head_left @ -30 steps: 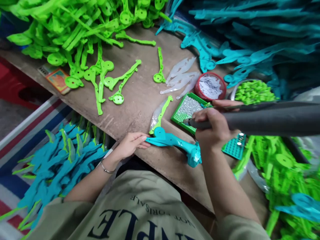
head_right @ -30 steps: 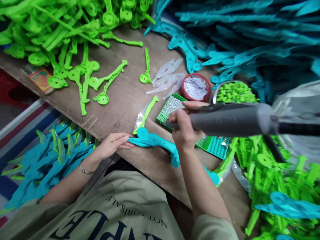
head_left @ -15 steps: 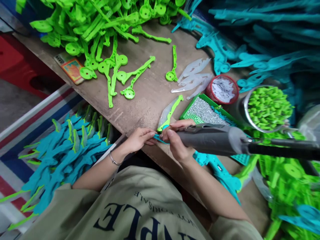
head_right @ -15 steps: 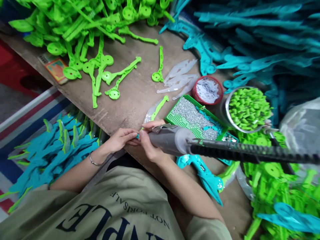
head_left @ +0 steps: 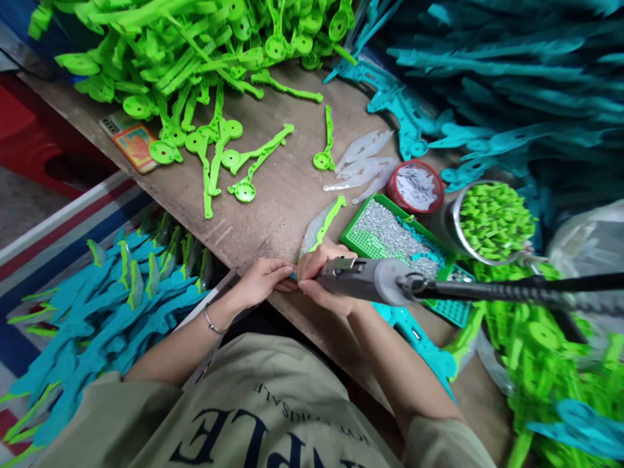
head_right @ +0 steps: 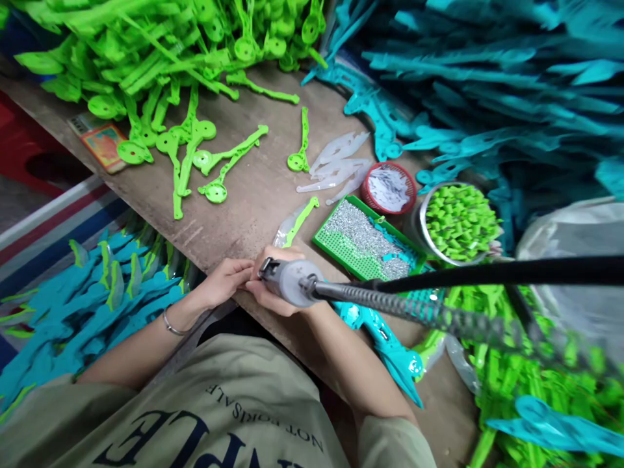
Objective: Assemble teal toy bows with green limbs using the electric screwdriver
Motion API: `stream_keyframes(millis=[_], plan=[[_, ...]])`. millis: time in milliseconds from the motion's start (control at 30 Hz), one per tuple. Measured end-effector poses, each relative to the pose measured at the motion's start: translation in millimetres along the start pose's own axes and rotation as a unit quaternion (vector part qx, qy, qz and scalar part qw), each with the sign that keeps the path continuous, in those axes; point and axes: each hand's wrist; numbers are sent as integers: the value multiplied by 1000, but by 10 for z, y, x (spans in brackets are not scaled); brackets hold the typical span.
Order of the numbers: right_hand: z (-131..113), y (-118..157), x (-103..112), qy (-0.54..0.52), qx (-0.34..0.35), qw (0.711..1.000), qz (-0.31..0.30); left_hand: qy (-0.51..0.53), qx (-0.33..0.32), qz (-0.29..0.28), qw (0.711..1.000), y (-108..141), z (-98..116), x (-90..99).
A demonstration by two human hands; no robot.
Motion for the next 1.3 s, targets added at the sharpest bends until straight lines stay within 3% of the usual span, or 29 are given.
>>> stream_keyframes(millis=[100, 200, 300, 400, 500, 633, 700, 967, 1300], plan=[[-100, 14, 123, -21, 22, 999, 14, 3, 6, 11, 1000, 13, 11, 12], [-263, 6, 367, -43, 66, 983, 167, -7, 7, 22, 1000, 23, 14, 28], [-312, -15, 702, -5, 104, 930, 351, -53, 8, 28, 998, 47, 56, 31], [-179, 24, 967, 38, 58, 900, 430, -143, 8, 30, 989, 87, 151, 17], [22, 91, 1060, 47, 20, 904, 424, -291, -6, 42, 956, 128, 273, -22], [181, 88, 1027, 48, 6, 912, 408, -482, -46, 61, 873, 161, 413, -110], [211, 53, 1005, 41, 7, 913, 406, -524, -57, 64, 847, 160, 456, -144], [295, -2, 976, 11, -13, 921, 389, -527, -61, 45, 846, 142, 477, -104], [210, -79, 970, 41, -18, 933, 357, -516, -68, 56, 852, 105, 411, -54]])
Point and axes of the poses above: each hand's wrist, its own y-axis away from the middle knuckle, its own x-axis out of the back of the hand, z = x × y, and after that the axes turned 7 degrees about y, right-handed
